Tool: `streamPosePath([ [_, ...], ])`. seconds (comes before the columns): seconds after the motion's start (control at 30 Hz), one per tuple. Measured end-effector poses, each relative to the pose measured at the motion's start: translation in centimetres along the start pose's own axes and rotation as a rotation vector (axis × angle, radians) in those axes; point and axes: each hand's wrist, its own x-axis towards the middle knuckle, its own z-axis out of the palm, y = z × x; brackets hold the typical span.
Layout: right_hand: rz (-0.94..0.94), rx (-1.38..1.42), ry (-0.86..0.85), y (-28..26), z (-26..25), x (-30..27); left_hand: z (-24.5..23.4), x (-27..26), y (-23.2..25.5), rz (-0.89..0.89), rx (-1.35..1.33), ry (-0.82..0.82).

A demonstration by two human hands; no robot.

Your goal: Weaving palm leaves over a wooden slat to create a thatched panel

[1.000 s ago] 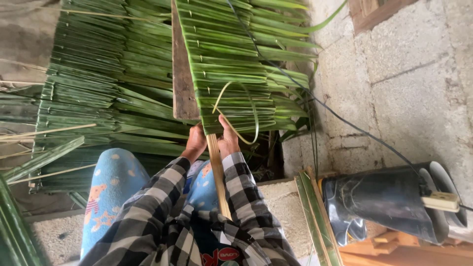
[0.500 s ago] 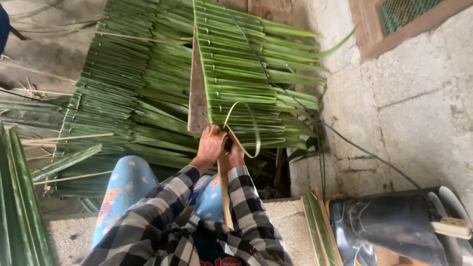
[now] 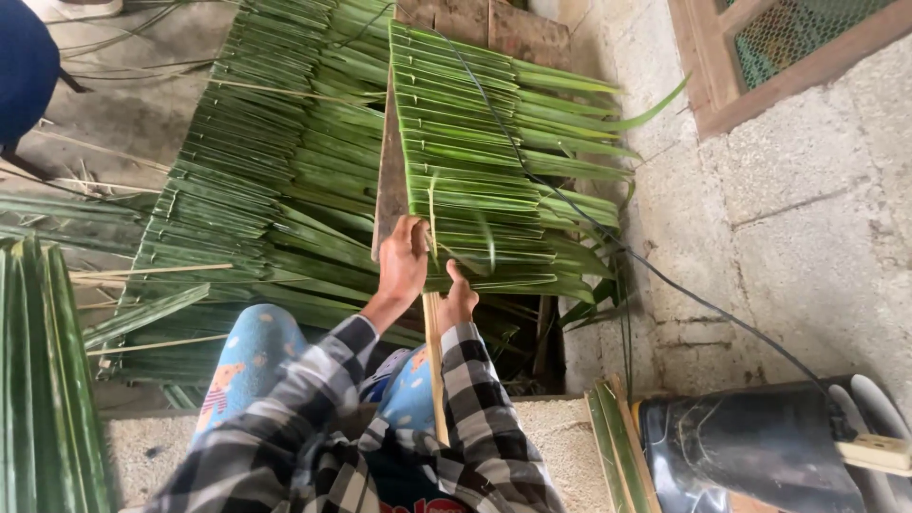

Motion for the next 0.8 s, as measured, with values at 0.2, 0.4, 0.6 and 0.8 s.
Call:
streamPosePath([
  [0.2,-0.019,0.011,0.063,4.4,-0.8,6.3,-2.1,0.6,7.1,0.425,0.031,0.050],
  [0.4,0.072,0.204,-0.021,3.5,-1.0,6.0,-10.8,9.5,25.4,0.781,-0.219,0.151],
  [0.6,0.035,0.083,0.079,1.8,0.6,1.2,-4.0,17.4,15.0,0.407,-0.344,-0.050],
  [0.8,0.025,0.099,0.012,0.3,0.0,-1.7,2.2,15.2,-1.8,-0.185,-0.727,-0.447],
])
